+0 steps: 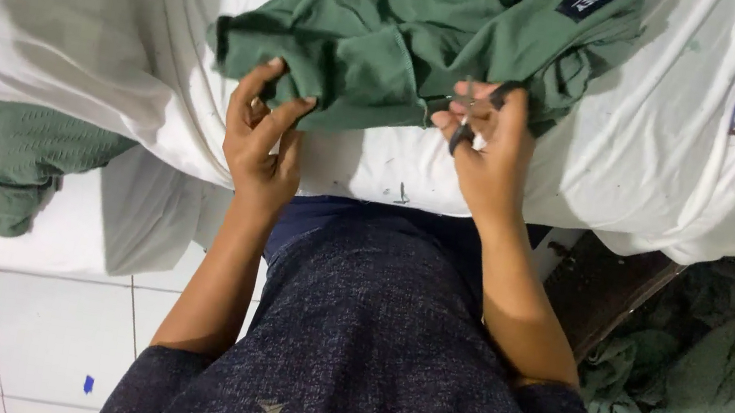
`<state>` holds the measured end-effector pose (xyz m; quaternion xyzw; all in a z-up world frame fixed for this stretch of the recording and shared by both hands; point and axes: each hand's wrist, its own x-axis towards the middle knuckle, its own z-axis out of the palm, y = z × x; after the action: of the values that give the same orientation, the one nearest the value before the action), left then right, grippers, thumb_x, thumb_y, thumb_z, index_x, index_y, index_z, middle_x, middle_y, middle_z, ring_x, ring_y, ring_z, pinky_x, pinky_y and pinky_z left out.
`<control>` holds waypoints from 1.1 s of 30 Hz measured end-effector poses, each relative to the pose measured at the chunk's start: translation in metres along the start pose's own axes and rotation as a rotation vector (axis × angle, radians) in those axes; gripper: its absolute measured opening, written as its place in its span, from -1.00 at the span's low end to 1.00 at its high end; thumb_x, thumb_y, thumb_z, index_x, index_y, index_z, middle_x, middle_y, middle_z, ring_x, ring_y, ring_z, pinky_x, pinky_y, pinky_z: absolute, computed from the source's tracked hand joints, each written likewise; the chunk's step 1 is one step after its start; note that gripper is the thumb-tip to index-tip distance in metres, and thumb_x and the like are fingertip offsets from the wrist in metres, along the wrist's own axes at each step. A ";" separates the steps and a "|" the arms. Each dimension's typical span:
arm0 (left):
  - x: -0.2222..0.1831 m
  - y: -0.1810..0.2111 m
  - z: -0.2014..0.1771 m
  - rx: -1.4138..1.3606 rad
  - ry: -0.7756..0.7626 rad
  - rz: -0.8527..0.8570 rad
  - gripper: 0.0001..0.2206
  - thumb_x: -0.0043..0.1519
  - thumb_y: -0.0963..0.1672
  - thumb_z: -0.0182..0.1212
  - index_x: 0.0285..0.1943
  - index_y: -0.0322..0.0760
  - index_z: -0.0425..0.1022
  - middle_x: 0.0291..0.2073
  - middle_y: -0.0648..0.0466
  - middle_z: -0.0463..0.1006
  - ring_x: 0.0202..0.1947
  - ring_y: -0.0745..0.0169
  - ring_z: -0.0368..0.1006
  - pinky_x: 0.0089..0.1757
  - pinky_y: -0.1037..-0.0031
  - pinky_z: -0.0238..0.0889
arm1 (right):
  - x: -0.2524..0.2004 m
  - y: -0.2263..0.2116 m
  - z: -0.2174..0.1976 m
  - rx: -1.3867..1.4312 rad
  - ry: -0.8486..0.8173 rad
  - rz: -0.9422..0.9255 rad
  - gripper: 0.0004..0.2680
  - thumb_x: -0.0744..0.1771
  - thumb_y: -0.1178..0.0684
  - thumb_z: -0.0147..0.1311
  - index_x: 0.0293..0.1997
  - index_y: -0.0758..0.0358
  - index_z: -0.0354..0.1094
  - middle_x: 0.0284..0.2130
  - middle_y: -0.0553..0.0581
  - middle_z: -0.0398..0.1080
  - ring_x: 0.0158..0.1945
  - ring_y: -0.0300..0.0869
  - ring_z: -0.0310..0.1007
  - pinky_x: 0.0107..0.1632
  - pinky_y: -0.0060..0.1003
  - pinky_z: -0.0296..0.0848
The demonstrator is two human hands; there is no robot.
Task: Trimming loose threads and excess fabric from a green garment using scissors for quality control.
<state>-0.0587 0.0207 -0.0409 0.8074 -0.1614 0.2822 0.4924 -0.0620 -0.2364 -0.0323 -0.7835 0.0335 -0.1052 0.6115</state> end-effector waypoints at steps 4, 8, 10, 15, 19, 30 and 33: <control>0.011 0.015 -0.004 -0.008 -0.018 -0.049 -0.70 0.26 -0.38 0.19 0.11 -0.32 0.57 0.30 -0.22 0.32 0.34 -0.22 0.30 0.28 0.15 0.15 | -0.001 -0.008 -0.008 0.042 0.012 -0.059 -0.69 0.33 0.27 0.33 0.06 0.39 0.17 -0.01 0.35 0.46 -0.15 -0.04 0.58 -0.05 -0.19 0.59; 0.013 0.026 -0.008 -0.078 -0.031 -0.163 -0.72 0.28 -0.28 0.10 0.16 -0.38 0.50 0.28 -0.20 0.32 0.39 -0.18 0.24 0.34 0.09 0.08 | -0.010 -0.025 0.005 0.245 -0.053 -0.028 -0.66 0.30 0.31 0.33 0.04 0.36 0.13 0.04 0.31 0.42 -0.30 -0.16 0.59 -0.14 -0.35 0.63; 0.011 0.020 -0.005 -0.167 0.055 -0.205 -0.71 0.34 -0.21 0.07 0.25 -0.34 0.42 0.27 -0.12 0.30 0.39 -0.07 0.21 0.31 0.13 0.15 | -0.007 -0.027 0.015 0.097 -0.077 -0.055 -0.65 0.27 0.27 0.40 0.03 0.36 0.21 -0.01 0.28 0.47 -0.29 -0.06 0.62 -0.16 -0.30 0.63; -0.003 -0.010 -0.006 -0.501 0.354 -0.602 -0.43 0.41 -0.33 0.23 0.53 -0.07 0.14 0.43 0.00 0.09 0.13 0.10 0.38 0.20 0.22 0.42 | -0.002 -0.010 0.016 -0.053 -0.088 0.053 -0.69 0.26 0.25 0.41 -0.01 0.41 0.29 -0.19 0.26 0.54 -0.37 -0.09 0.60 -0.21 -0.24 0.61; 0.000 -0.009 -0.002 -0.520 0.253 -0.832 -0.65 0.27 -0.31 0.30 0.20 -0.27 0.37 -0.07 0.10 0.46 -0.07 0.29 0.51 -0.03 0.38 0.48 | 0.006 0.012 -0.001 0.095 -0.014 0.096 -0.68 0.30 0.26 0.38 -0.02 0.37 0.17 -0.21 0.25 0.48 -0.24 -0.17 0.58 -0.05 -0.28 0.60; -0.006 -0.011 -0.018 -0.346 0.190 -0.739 -0.79 0.30 -0.20 0.40 -0.33 -0.25 0.42 -0.57 0.24 0.37 -0.47 0.54 0.33 -0.29 0.60 0.30 | 0.000 -0.028 0.009 0.142 -0.179 0.036 -0.66 0.29 0.16 0.40 0.07 0.29 0.28 -0.03 0.23 0.48 -0.37 -0.30 0.50 -0.29 -0.46 0.51; -0.005 -0.025 -0.019 -0.415 0.165 -0.789 -0.93 0.34 -0.14 0.32 -0.15 -0.21 0.57 -0.46 0.14 0.59 -0.35 0.47 0.56 -0.19 0.52 0.51 | 0.001 -0.019 0.021 -0.339 -0.180 -0.136 -0.62 0.16 0.14 0.54 -0.02 0.12 0.43 -0.31 0.05 0.55 -0.34 -0.09 0.61 -0.27 -0.31 0.56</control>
<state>-0.0548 0.0488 -0.0554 0.6662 0.1456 0.0981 0.7248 -0.0583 -0.2121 -0.0183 -0.8819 -0.0571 -0.0690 0.4628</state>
